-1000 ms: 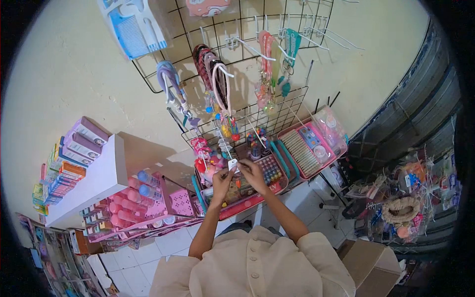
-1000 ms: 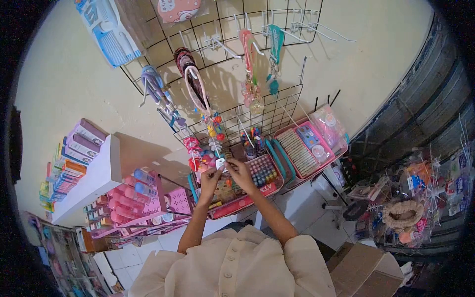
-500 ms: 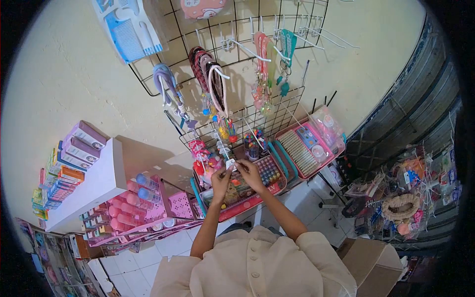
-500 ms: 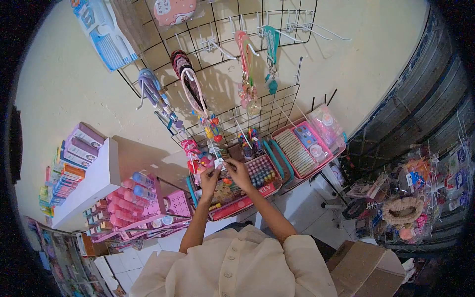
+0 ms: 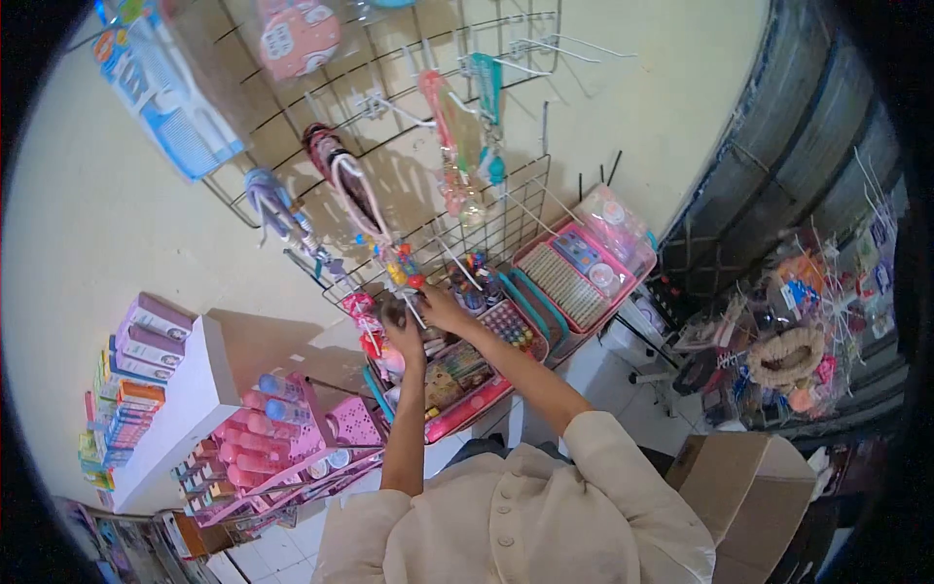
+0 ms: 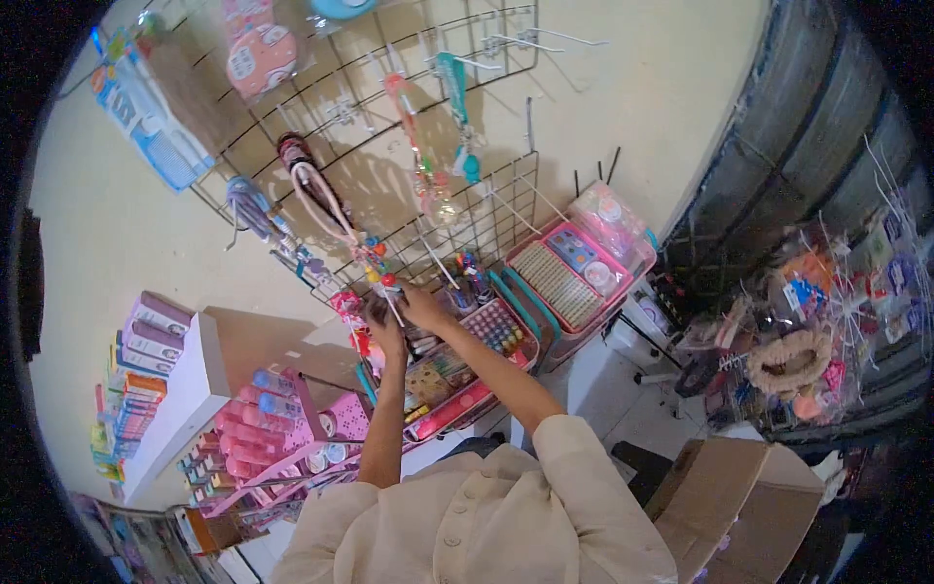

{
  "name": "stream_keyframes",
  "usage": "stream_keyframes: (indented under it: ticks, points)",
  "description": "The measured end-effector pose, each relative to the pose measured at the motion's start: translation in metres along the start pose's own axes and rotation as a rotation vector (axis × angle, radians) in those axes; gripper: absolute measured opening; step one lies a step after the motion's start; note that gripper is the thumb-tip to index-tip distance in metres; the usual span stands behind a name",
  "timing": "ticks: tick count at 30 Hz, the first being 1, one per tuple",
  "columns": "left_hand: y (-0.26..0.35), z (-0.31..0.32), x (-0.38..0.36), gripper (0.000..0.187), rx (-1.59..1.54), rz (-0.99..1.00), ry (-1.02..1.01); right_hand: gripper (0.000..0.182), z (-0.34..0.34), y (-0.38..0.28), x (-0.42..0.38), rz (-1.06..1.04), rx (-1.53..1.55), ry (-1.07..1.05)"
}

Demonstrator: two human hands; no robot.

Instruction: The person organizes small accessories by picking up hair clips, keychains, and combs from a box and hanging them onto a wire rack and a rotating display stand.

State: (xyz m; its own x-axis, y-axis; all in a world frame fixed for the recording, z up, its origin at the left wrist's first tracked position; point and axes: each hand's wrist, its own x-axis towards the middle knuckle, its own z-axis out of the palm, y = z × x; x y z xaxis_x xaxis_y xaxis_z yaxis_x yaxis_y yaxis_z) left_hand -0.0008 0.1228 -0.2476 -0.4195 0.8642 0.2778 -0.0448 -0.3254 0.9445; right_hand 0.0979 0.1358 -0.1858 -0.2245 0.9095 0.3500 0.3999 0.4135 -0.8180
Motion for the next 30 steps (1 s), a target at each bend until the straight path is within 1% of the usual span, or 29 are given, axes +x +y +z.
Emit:
stream_keyframes:
  ticks: [1,2,3,4,5,6,7,8,9,10,11,12,15,16,17,18,19,21,22,23,24,25,26,27,28,29,30]
  points:
    - [-0.005,0.0,-0.009,0.042,0.059,0.117,0.096,0.031,-0.002,0.004,-0.008,0.04,-0.003,-0.047]
    - [-0.01,0.001,-0.021,0.042,0.054,0.113,0.075,0.033,-0.006,0.008,-0.017,0.081,-0.007,-0.091]
    - [-0.011,0.002,-0.037,0.045,0.146,0.073,0.099,0.036,-0.014,0.011,-0.029,0.118,-0.074,-0.17]
    - [-0.011,0.005,-0.055,0.048,0.237,0.031,0.113,0.034,-0.029,0.005,-0.041,0.158,-0.168,-0.299]
    - [-0.01,0.008,-0.075,0.05,0.35,0.059,0.06,0.032,-0.046,-0.001,-0.057,0.211,-0.258,-0.424]
    - [-0.007,0.012,-0.096,0.053,0.457,0.092,-0.009,0.03,-0.061,-0.003,-0.07,0.073,-0.378,-0.709]
    - [0.0,0.022,-0.119,0.053,0.433,0.053,-0.09,0.029,-0.075,-0.001,-0.083,-0.052,-0.49,-0.987]
    - [0.003,0.031,-0.142,0.054,0.405,0.014,-0.186,0.028,-0.086,0.005,-0.102,-0.018,-0.456,-0.981]
    - [-0.02,0.029,-0.169,0.054,0.371,0.008,-0.291,0.027,-0.092,0.012,-0.128,0.025,-0.421,-0.965]
    - [-0.059,0.024,-0.193,0.047,0.227,-0.158,-0.422,0.029,-0.064,0.034,-0.168,0.234,-0.56,-0.538]
    - [-0.082,0.035,-0.213,0.041,0.099,-0.335,-0.556,0.031,-0.046,0.055,-0.203,0.437,-0.699,-0.105]
    - [-0.065,0.065,-0.236,0.041,0.08,-0.351,-0.671,0.031,-0.087,0.038,-0.22,0.531,-0.717,-0.032]
    - [0.002,0.138,-0.285,0.041,-0.046,-0.242,-0.943,0.03,-0.199,-0.033,-0.25,0.506,-0.681,-0.415]
    - [0.022,0.148,-0.295,0.042,-0.091,-0.202,-1.007,0.031,-0.231,-0.061,-0.265,0.473,-0.648,-0.552]
    - [0.059,0.191,-0.325,0.042,-0.136,-0.158,-1.062,0.033,-0.275,-0.106,-0.293,0.413,-0.618,-0.428]
    - [0.076,0.193,-0.323,0.042,-0.182,-0.114,-1.108,0.03,-0.301,-0.125,-0.316,0.465,-0.556,-0.365]
    - [0.103,0.234,-0.329,0.042,-0.227,-0.069,-1.147,0.028,-0.324,-0.135,-0.341,0.507,-0.492,-0.305]
    - [0.16,0.261,-0.365,0.042,-0.314,0.017,-1.208,0.031,-0.368,-0.152,-0.406,0.226,-0.416,0.156]
    - [0.197,0.28,-0.382,0.036,-0.365,0.152,-1.353,0.026,-0.387,-0.178,-0.443,0.307,-0.278,0.355]
    - [0.235,0.301,-0.406,0.029,-0.41,0.289,-1.492,0.025,-0.403,-0.183,-0.483,0.403,-0.268,0.507]
    - [0.266,0.32,-0.432,0.027,-0.392,0.408,-1.694,0.023,-0.413,-0.193,-0.52,0.44,-0.368,0.701]
    - [0.289,0.338,-0.461,0.024,-0.366,0.532,-1.891,0.022,-0.418,-0.192,-0.559,0.571,-0.401,0.873]
    - [0.299,0.351,-0.496,0.022,-0.303,0.553,-2.078,0.021,-0.419,-0.182,-0.595,0.702,-0.424,1.042]
    - [0.304,0.363,-0.527,0.02,-0.232,0.572,-2.262,0.02,-0.418,-0.172,-0.624,0.809,-0.408,1.109]
    - [0.286,0.382,-0.562,0.02,-0.121,0.767,-2.401,0.02,-0.415,-0.159,-0.65,0.915,-0.392,1.171]
    - [0.256,0.399,-0.598,0.02,-0.004,0.971,-2.523,0.02,-0.408,-0.133,-0.676,0.971,-0.424,1.201]
    - [0.237,0.405,-0.629,0.02,0.3,0.937,-2.696,0.02,-0.398,-0.104,-0.7,1.023,-0.456,1.229]
